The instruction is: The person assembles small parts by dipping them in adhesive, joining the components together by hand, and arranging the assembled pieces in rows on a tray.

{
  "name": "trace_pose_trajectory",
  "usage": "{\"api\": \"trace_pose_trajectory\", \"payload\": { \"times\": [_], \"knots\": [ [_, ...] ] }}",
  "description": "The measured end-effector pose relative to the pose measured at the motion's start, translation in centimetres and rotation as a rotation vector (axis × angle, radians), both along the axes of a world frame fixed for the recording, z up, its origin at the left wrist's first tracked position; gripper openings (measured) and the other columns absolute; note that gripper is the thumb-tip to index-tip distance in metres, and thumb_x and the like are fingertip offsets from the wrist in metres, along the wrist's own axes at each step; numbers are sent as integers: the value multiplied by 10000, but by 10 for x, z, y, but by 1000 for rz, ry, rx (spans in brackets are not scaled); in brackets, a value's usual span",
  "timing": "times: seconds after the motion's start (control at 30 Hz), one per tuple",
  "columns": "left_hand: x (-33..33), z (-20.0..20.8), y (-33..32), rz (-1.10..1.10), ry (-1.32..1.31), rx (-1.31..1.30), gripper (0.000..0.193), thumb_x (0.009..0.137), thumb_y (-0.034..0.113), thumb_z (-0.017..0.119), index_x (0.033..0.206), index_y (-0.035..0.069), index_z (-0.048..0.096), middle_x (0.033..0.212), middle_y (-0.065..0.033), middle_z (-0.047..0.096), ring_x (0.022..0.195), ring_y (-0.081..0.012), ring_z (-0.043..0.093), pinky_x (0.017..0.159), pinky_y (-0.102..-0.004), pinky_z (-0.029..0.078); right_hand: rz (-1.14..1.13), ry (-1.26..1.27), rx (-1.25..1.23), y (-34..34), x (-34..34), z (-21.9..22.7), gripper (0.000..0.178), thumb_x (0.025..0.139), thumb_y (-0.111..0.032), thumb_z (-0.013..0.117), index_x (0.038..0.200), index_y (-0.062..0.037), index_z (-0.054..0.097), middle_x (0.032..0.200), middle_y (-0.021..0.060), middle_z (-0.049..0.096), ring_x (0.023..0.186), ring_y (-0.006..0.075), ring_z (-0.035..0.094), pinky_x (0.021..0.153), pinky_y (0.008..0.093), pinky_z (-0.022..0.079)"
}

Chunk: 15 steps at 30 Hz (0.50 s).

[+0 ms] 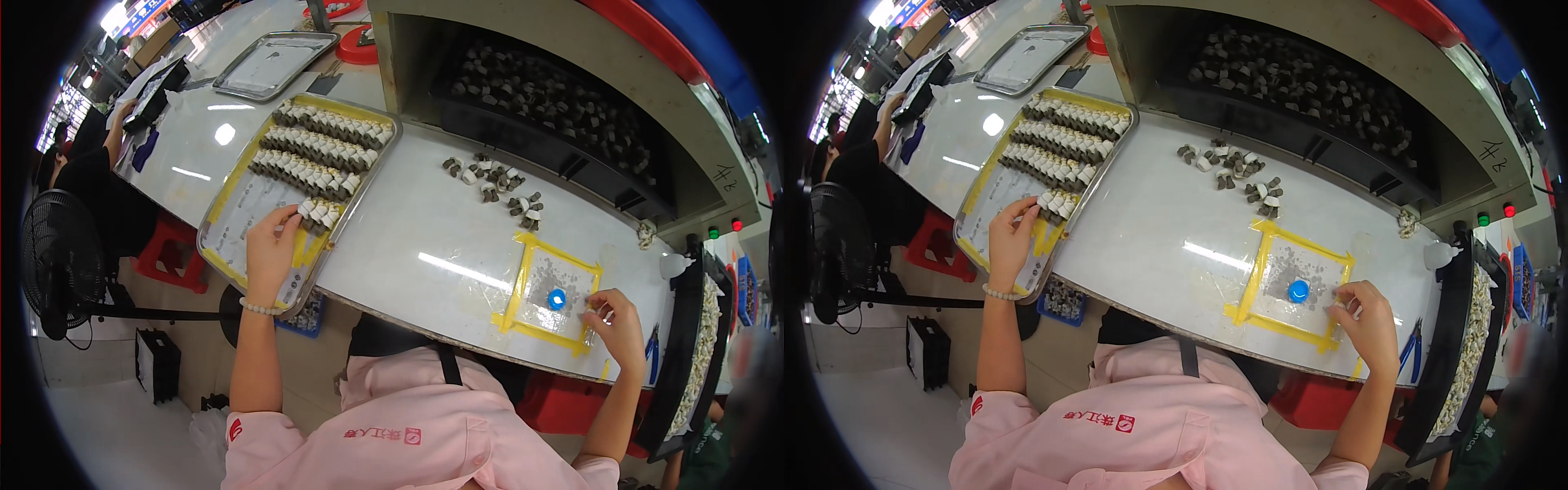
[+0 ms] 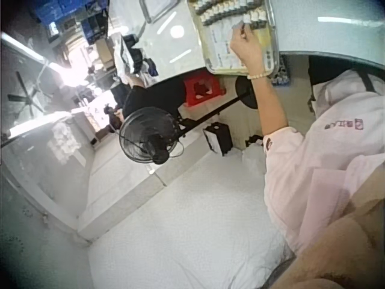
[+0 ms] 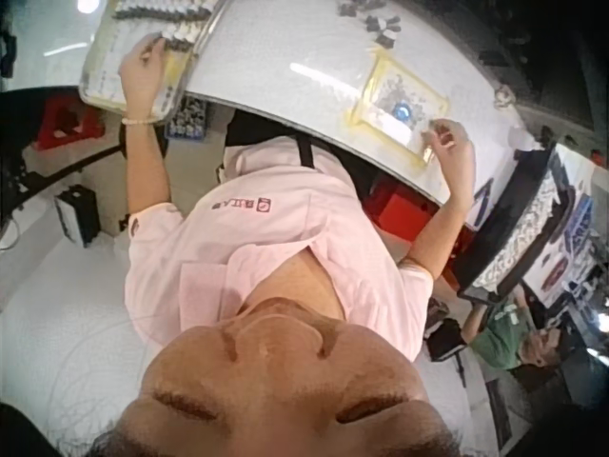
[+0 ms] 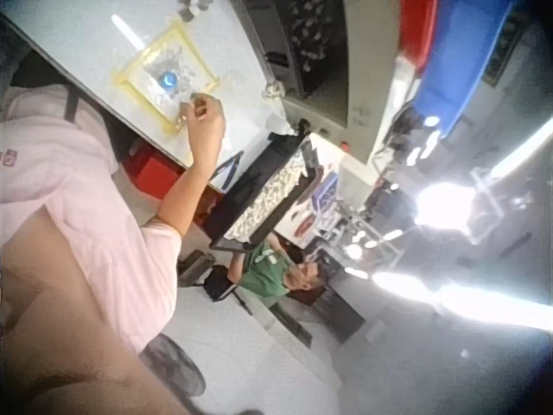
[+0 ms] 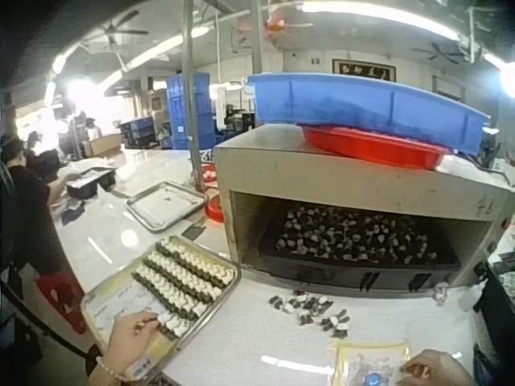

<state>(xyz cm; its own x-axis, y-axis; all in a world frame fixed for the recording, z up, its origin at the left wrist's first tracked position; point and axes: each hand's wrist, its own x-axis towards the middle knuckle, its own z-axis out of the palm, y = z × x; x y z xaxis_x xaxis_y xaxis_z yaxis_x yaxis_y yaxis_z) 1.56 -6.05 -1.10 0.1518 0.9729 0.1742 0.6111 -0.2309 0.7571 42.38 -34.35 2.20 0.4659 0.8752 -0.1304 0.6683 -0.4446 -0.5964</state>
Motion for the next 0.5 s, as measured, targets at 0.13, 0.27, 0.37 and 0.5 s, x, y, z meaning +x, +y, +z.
{"api": "trace_pose_trajectory", "payload": {
  "times": [0.13, 0.27, 0.37, 0.5],
  "knots": [
    [-6, -3, -3, -48, 42, 31, 217, 849, 62, 620, 1059, 15, 651, 888, -157, 670, 713, -218, 648, 659, -296, 509, -9, -26, 4, -5, -7, 8, 269, 658, 13, 709, 911, 10, 616, 814, 81, 589, 663, 177, 554, 616, 290, 466],
    [-3, -3, -6, -85, 127, 143, 208, 855, 47, 596, 1054, 15, 650, 923, -175, 655, 752, -254, 645, 683, -316, 514, 9, -103, 53, -10, -2, -8, 251, 685, 17, 699, 925, 7, 627, 831, 98, 599, 668, 201, 578, 615, 299, 470],
    [-4, -1, -6, -112, 188, 142, 208, 839, 12, 573, 1036, -11, 636, 983, -180, 647, 824, -275, 635, 721, -327, 507, -11, -147, 127, -11, -8, -10, 235, 749, -9, 673, 983, -4, 671, 851, 98, 609, 653, 207, 584, 602, 302, 475],
    [9, 5, -17, -137, 375, 436, 273, 821, 48, 604, 1087, -15, 600, 1130, -171, 589, 945, -309, 593, 804, -357, 479, -42, -163, 172, -10, -13, -15, 224, 749, -21, 678, 972, -2, 670, 817, 101, 603, 647, 215, 579, 602, 307, 476]
  ]
}}
